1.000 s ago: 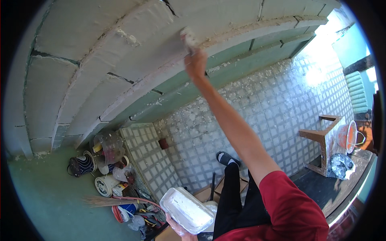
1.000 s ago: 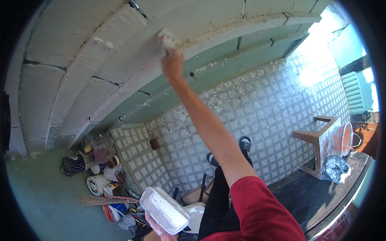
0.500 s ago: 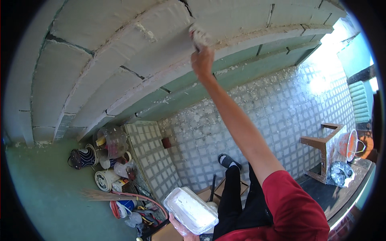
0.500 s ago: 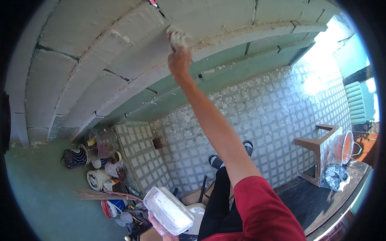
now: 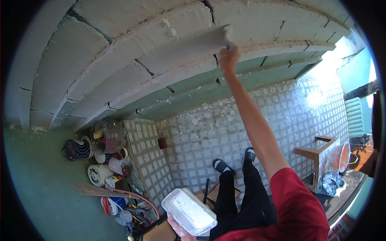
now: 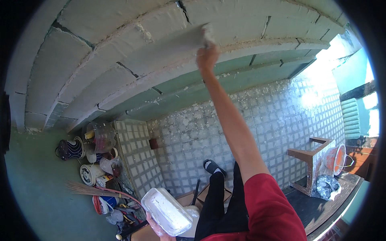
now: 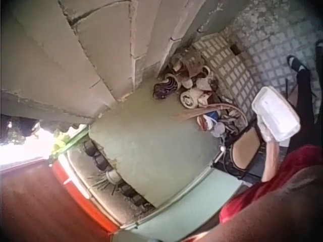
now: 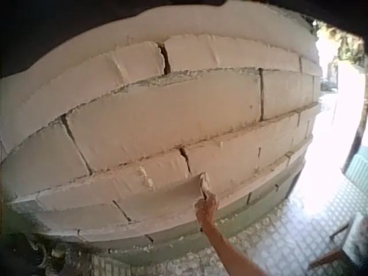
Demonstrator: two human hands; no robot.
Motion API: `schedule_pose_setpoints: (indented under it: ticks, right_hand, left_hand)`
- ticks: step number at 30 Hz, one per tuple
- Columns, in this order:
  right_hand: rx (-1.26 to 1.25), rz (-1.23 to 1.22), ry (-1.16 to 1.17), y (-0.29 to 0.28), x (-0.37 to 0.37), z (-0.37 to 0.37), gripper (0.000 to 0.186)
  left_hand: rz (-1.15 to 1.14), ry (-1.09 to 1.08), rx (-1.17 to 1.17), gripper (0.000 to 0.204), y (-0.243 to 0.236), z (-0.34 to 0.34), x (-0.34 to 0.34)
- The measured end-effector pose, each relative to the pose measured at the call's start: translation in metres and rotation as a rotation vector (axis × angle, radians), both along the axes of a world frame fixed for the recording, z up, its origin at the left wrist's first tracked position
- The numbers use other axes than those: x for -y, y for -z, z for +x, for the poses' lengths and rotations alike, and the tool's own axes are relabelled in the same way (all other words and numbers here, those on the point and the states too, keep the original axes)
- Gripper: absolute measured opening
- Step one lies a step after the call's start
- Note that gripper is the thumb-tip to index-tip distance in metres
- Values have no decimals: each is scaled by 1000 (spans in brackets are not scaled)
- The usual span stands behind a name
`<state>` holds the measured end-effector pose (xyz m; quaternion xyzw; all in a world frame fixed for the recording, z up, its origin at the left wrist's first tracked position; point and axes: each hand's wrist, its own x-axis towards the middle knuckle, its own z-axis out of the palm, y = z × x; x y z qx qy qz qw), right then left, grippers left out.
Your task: Applying plaster or filler to gaps between blocks in a wall using a putty knife.
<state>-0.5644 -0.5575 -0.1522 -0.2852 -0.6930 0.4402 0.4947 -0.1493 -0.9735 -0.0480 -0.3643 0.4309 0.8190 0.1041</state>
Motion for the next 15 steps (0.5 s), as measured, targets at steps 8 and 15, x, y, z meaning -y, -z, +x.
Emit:
schedule_pose_setpoints:
  ticks: [8,15]
  right_hand:
    - [264,230,-448,14,68,43,37]
    - [-537,-1405,-892,-44,41,222,50]
  left_hand:
    - [-11,24,-14,65,-22,-9,-2]
    - [131,145,-232,66,-61,-23,-8]
